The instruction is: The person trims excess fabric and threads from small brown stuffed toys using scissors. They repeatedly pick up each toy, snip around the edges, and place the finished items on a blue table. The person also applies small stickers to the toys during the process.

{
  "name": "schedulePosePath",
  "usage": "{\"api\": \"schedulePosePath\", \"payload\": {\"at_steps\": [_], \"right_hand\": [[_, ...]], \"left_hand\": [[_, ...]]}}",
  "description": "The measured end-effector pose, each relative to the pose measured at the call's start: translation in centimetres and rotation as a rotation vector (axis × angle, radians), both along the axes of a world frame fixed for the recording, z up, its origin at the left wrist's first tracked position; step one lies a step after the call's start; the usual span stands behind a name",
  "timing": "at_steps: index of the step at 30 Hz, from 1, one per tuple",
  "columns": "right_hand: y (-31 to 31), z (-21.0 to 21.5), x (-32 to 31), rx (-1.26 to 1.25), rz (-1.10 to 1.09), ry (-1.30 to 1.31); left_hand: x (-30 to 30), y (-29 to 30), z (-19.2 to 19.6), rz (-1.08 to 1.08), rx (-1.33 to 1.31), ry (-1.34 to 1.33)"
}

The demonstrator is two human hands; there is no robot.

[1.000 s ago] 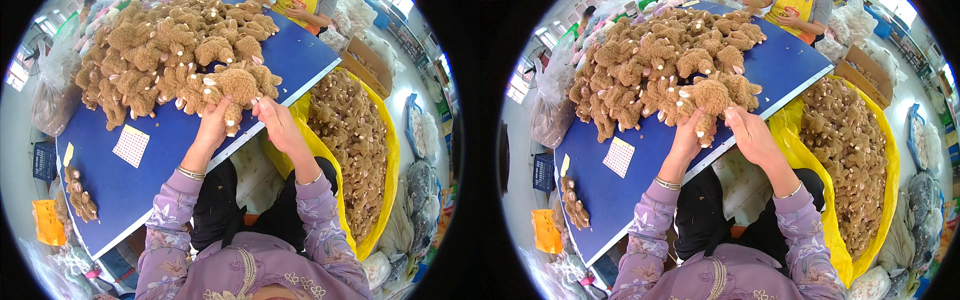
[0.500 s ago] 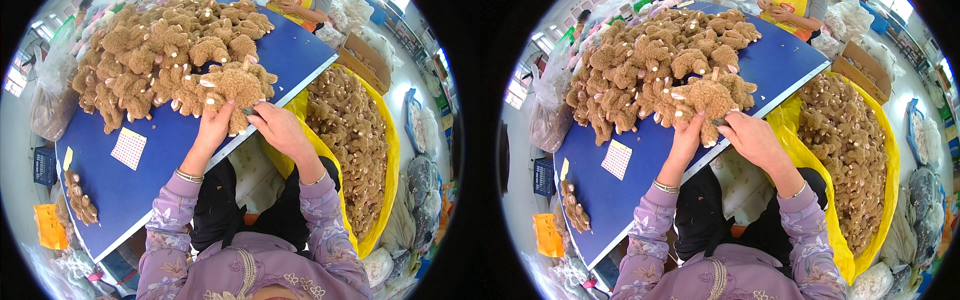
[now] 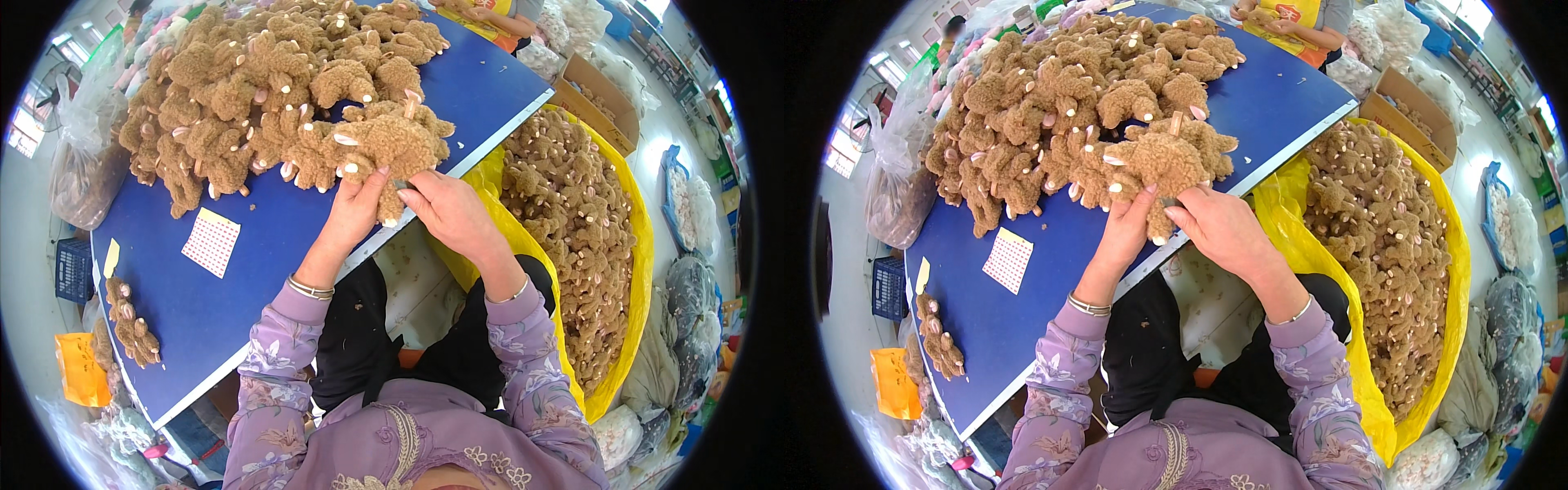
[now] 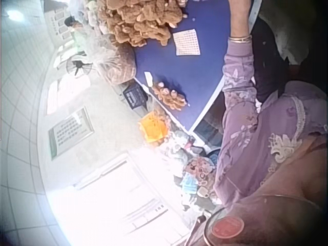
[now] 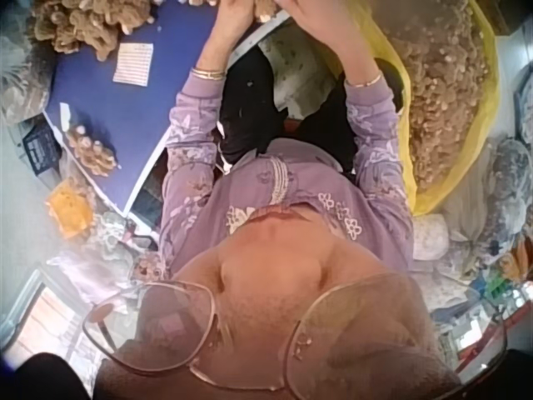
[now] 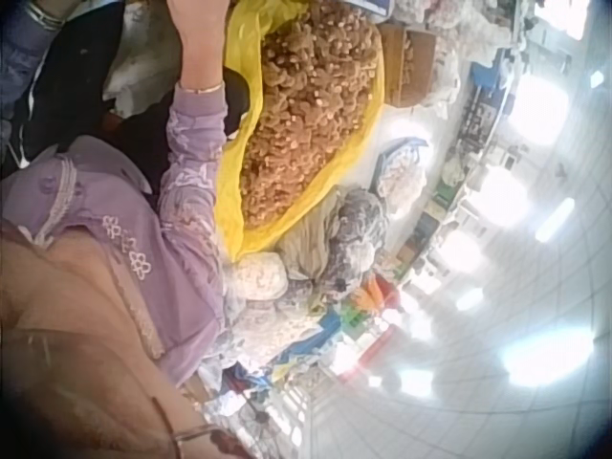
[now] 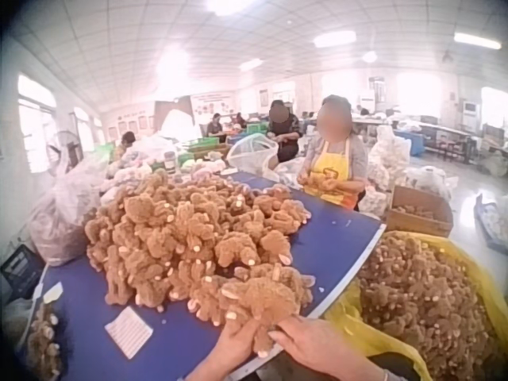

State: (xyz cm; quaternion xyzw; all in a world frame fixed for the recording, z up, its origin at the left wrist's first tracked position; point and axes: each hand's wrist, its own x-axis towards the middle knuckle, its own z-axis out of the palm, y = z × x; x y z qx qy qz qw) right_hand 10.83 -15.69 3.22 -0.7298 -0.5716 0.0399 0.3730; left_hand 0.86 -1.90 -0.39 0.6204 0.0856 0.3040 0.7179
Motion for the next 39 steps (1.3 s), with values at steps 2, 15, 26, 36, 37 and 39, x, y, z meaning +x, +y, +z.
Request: {"api": "schedulePosePath", "payload": {"at_steps": [2,15,26,36,37,39], "right_hand": [[-0.2,0.4,-0.1,0.112,0.074,0.174],[1.4,-0.5,1.9,0.3,-0.177,0.628],[2.3,-2.0,3.0,0.342,-0.031,1.06],[2.0,-1.1,2.4,0.32,-0.109,0.935],[1.9,-1.3,2.5,0.307,-0.119,0.926],[1.8,-1.4,2.6,0.295,-0.133,0.915]], "left_hand": [[-0.1,0.1,-0.2,-0.023,-0.021,0.045],[-0.6,-1.2,1.9,-0.253,0.027,0.123],[-0.9,-0.4,1.1,-0.475,-0.408,0.121],[-1.2,0.1,1.3,-0.467,-0.47,0.109],[-1.1,0.1,1.2,-0.455,-0.453,0.105],[-1.0,0.1,1.1,-0.461,-0.418,0.114]]}}
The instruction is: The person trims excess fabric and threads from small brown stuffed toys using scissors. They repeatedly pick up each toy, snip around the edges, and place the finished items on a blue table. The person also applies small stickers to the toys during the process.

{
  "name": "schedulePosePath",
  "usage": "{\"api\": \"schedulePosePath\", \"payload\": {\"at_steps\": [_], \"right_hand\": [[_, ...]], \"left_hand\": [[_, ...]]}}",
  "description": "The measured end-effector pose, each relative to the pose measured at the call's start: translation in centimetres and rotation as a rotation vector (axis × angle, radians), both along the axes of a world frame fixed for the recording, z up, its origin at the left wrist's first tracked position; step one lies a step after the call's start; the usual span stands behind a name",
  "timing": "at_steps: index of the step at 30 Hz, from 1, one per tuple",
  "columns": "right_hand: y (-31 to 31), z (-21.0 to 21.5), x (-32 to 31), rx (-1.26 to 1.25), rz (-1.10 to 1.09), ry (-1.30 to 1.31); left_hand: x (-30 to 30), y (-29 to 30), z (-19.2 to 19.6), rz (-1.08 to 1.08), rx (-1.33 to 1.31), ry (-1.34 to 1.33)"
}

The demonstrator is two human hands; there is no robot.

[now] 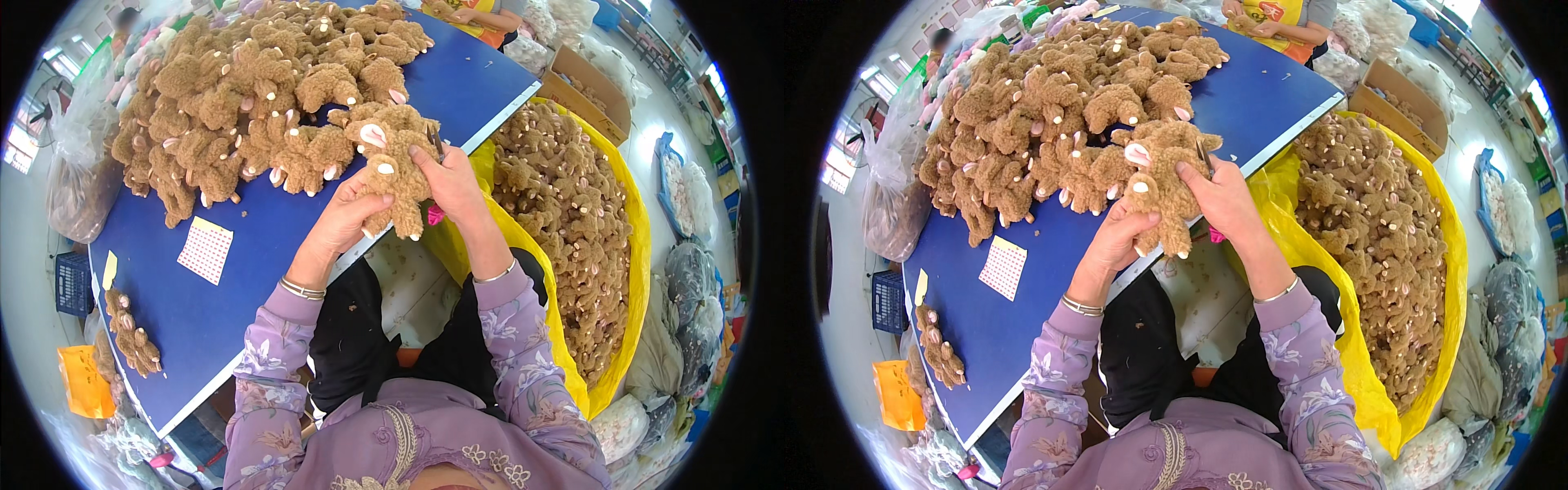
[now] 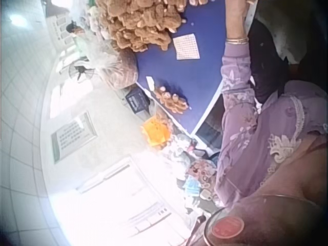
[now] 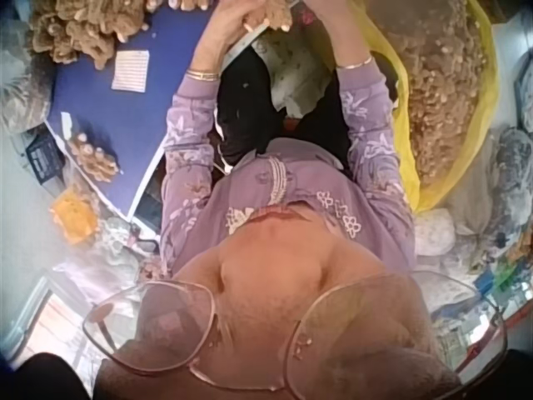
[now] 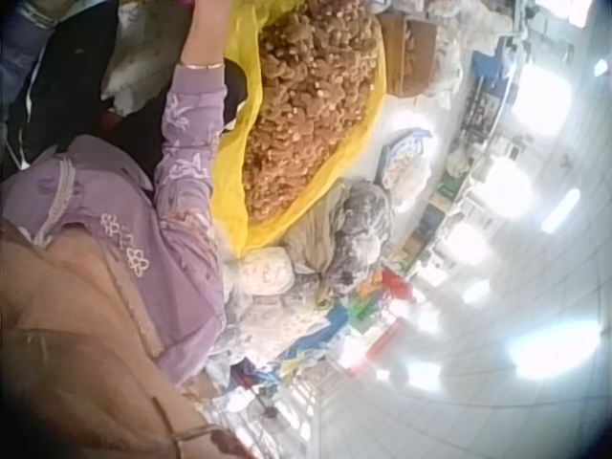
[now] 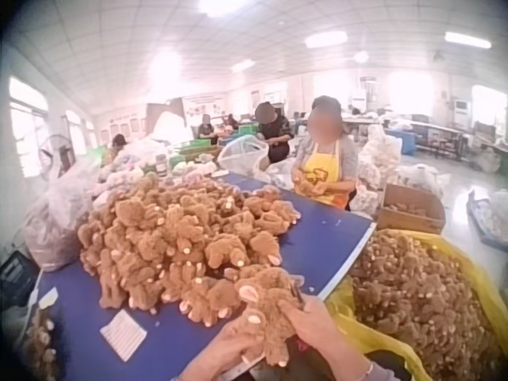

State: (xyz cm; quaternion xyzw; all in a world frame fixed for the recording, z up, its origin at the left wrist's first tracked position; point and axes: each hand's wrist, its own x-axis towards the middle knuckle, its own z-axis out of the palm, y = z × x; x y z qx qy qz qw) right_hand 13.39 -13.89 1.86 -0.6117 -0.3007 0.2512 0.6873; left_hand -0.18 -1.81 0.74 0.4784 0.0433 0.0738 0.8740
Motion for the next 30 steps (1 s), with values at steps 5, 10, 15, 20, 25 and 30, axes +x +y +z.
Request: {"api": "schedulePosePath", "payload": {"at_steps": [5,10,15,20,25,30], "right_hand": [[0.3,-0.4,-0.3,0.062,-0.017,0.01],[-0.1,-0.7,-0.1,0.094,0.078,-0.018],[-1.4,0.1,-0.2,0.296,0.305,0.357],[-1.8,0.0,0.2,0.34,0.352,0.44],[-0.9,0.0,0.2,0.287,0.296,0.395],[0.5,-0.6,0.0,0.211,0.255,0.358]], "left_hand": [[-0.1,0.0,0.0,-0.002,-0.002,0.005],[0.3,0.3,0.5,0.132,-0.066,0.042],[0.5,0.0,-0.2,0.23,0.153,0.054],[0.5,-0.2,-0.2,0.182,0.186,0.022],[0.0,-0.3,0.2,0.144,0.084,0.018],[-0.1,-0.5,0.7,0.138,-0.072,-0.057]]}}
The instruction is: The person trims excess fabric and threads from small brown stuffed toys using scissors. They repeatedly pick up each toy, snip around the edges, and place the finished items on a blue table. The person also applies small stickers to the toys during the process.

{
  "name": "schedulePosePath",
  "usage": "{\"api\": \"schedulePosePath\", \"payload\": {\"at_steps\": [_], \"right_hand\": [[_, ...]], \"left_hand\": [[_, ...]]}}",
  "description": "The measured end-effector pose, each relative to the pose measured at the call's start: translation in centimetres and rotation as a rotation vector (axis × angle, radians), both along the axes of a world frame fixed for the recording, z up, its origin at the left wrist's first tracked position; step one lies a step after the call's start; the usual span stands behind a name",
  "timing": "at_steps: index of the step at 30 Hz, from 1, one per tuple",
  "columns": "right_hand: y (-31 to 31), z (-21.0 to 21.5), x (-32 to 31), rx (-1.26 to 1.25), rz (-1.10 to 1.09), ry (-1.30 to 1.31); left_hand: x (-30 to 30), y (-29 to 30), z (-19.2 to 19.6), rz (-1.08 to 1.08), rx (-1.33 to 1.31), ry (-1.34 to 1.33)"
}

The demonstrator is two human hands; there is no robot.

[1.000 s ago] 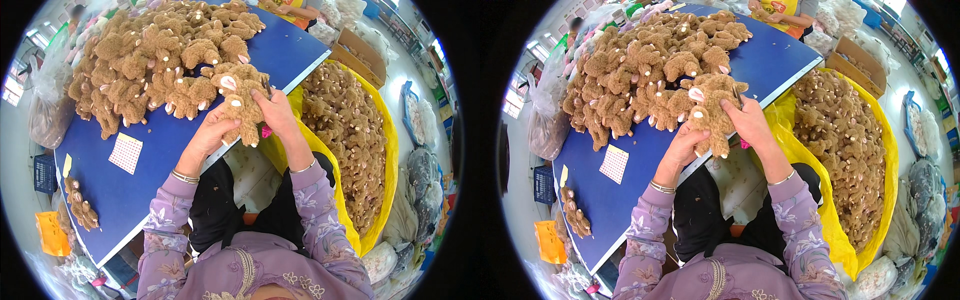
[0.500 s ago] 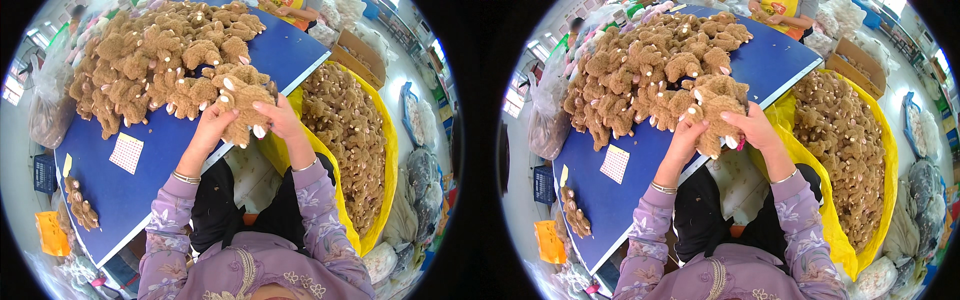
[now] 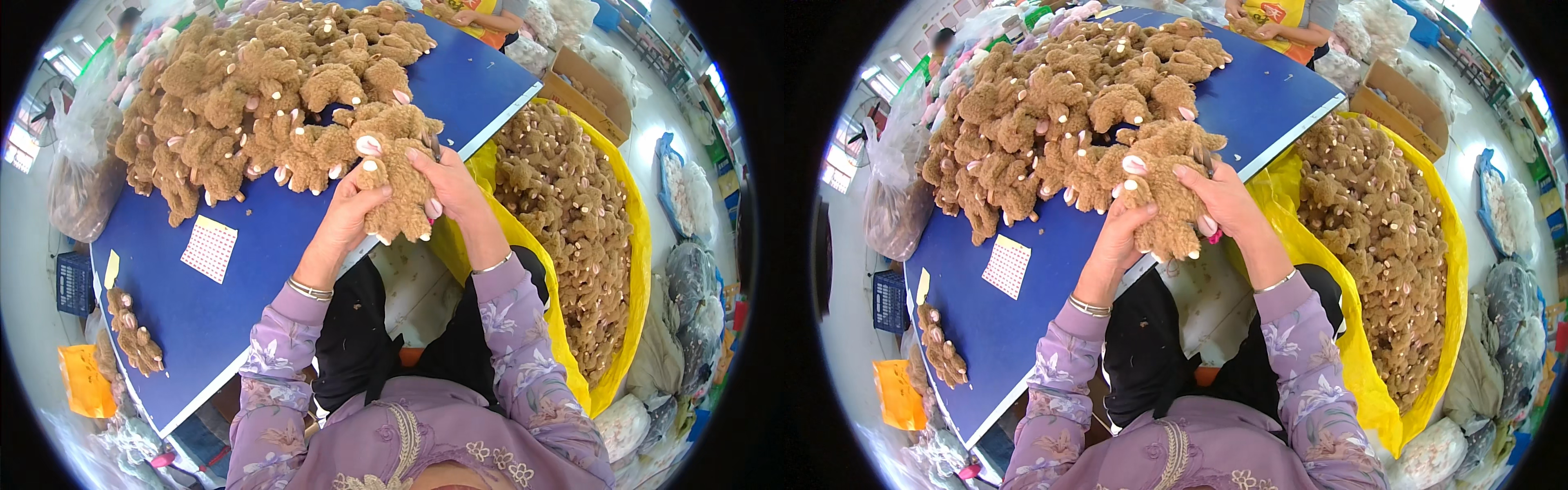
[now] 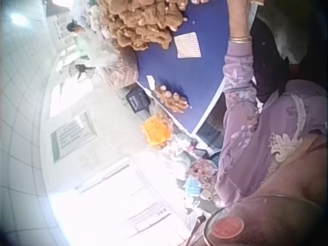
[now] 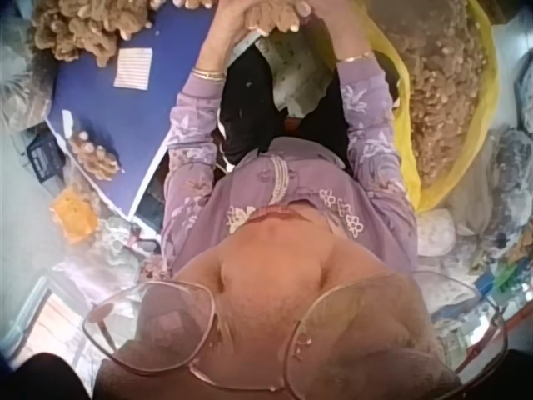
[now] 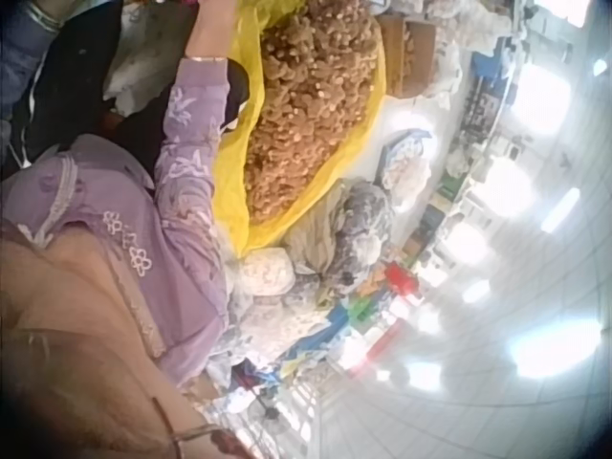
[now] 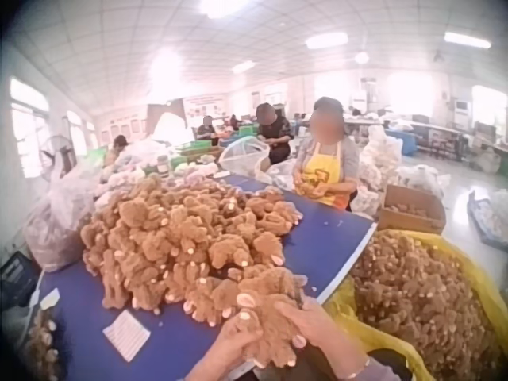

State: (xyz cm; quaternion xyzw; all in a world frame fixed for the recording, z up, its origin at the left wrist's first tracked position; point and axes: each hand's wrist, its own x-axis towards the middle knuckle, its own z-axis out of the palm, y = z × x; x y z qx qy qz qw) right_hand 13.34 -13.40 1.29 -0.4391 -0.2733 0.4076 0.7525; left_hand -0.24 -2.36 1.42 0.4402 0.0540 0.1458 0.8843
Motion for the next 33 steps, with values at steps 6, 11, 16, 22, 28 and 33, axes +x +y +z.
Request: {"api": "schedulePosePath", "payload": {"at_steps": [6,11,16,22,28,33], "right_hand": [[0.0,-0.3,0.3,0.019,0.017,0.023],[0.3,-1.2,0.4,0.059,0.027,0.067],[-0.1,-0.7,0.3,0.047,0.051,0.083],[-0.4,-0.9,0.3,0.001,-0.058,-0.057],[-0.6,-0.6,0.0,-0.081,-0.153,-0.353],[-0.5,-0.8,-0.1,-0.03,-0.136,-0.311]], "left_hand": [[-0.1,0.1,-0.3,-0.041,-0.014,0.019],[0.0,-0.6,0.2,-0.001,-0.037,-0.013],[-0.2,-0.1,-0.1,-0.096,-0.014,-0.043],[0.1,0.5,-1.9,-0.137,0.039,0.008],[0.3,-0.9,-0.3,-0.003,0.025,0.139],[0.2,-1.3,-0.3,0.077,-0.007,0.11]]}}
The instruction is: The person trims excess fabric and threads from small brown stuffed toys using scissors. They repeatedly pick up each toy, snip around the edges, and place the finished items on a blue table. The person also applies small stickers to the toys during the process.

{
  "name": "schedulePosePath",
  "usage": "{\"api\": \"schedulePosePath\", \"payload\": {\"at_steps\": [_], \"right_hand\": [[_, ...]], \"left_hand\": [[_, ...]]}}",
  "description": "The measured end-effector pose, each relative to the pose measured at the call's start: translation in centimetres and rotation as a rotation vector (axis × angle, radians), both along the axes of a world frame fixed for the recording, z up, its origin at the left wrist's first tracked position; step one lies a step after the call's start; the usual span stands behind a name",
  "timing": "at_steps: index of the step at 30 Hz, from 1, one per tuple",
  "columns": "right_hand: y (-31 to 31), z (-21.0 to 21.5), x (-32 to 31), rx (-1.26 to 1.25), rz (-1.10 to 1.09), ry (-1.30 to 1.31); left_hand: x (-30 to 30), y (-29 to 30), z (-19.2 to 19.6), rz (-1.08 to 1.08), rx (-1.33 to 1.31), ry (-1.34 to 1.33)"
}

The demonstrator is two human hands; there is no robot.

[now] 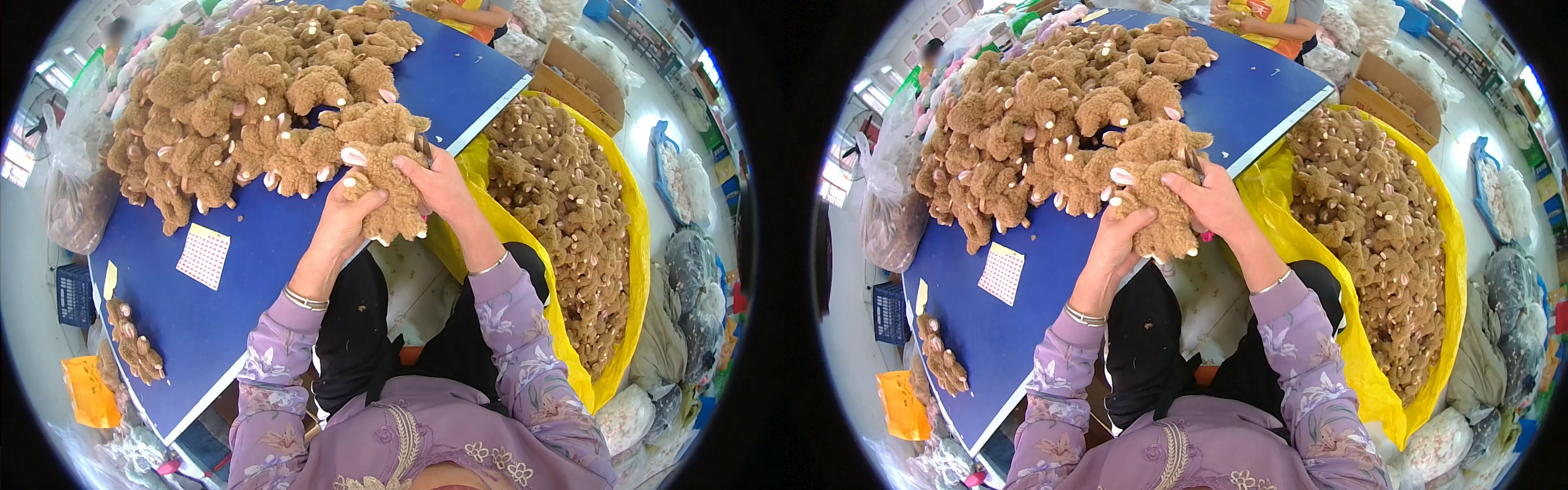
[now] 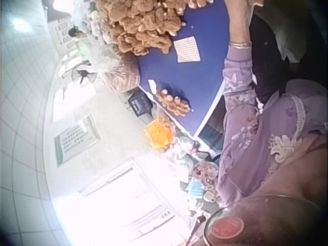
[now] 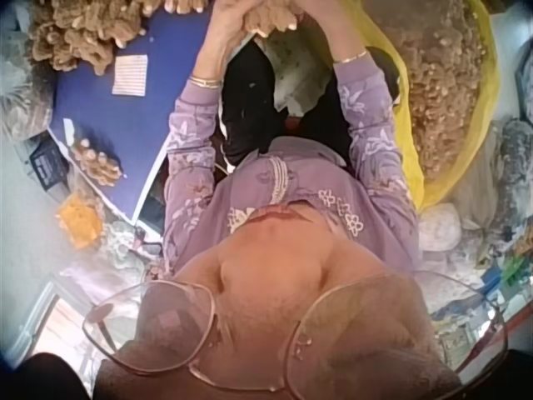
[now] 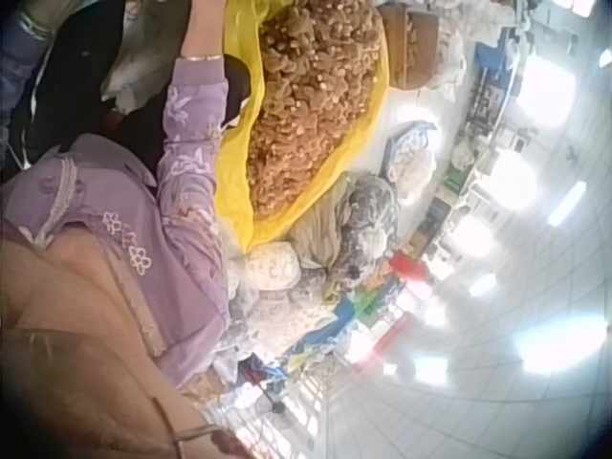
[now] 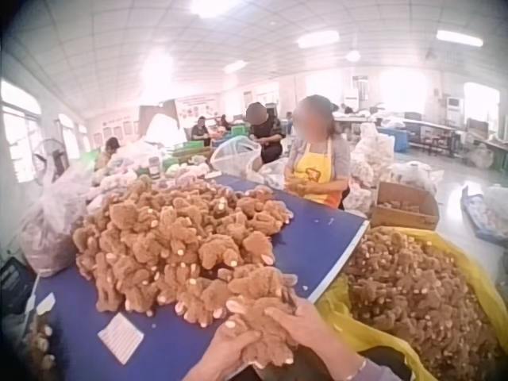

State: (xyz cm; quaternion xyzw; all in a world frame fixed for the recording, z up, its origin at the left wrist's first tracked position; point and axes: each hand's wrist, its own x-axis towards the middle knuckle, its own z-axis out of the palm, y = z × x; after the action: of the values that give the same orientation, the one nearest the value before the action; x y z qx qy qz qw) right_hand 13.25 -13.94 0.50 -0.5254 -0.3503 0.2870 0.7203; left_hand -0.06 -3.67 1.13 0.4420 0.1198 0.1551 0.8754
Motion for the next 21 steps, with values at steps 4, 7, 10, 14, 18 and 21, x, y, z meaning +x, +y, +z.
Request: {"api": "schedulePosePath", "payload": {"at_steps": [4,7,10,14,18,21], "right_hand": [[-0.3,0.2,0.0,0.002,0.0,0.031],[-0.5,0.3,0.0,-0.007,0.009,0.071],[-0.6,0.4,-0.2,0.014,0.04,0.105],[-1.3,1.1,0.1,-0.108,0.12,0.056],[-2.0,2.0,0.5,-0.088,0.086,0.093],[-3.0,3.9,1.0,-0.314,-0.172,-0.174]], "left_hand": [[-0.2,0.2,0.0,-0.054,-0.013,-0.078],[-0.3,0.4,-0.3,-0.092,-0.027,-0.093],[-0.4,0.7,-0.3,-0.125,-0.039,-0.095],[-0.7,0.8,0.0,-0.133,-0.005,-0.067],[-0.3,0.7,0.2,-0.193,0.009,-0.05],[0.0,2.0,-0.4,-0.133,0.335,-0.076]]}}
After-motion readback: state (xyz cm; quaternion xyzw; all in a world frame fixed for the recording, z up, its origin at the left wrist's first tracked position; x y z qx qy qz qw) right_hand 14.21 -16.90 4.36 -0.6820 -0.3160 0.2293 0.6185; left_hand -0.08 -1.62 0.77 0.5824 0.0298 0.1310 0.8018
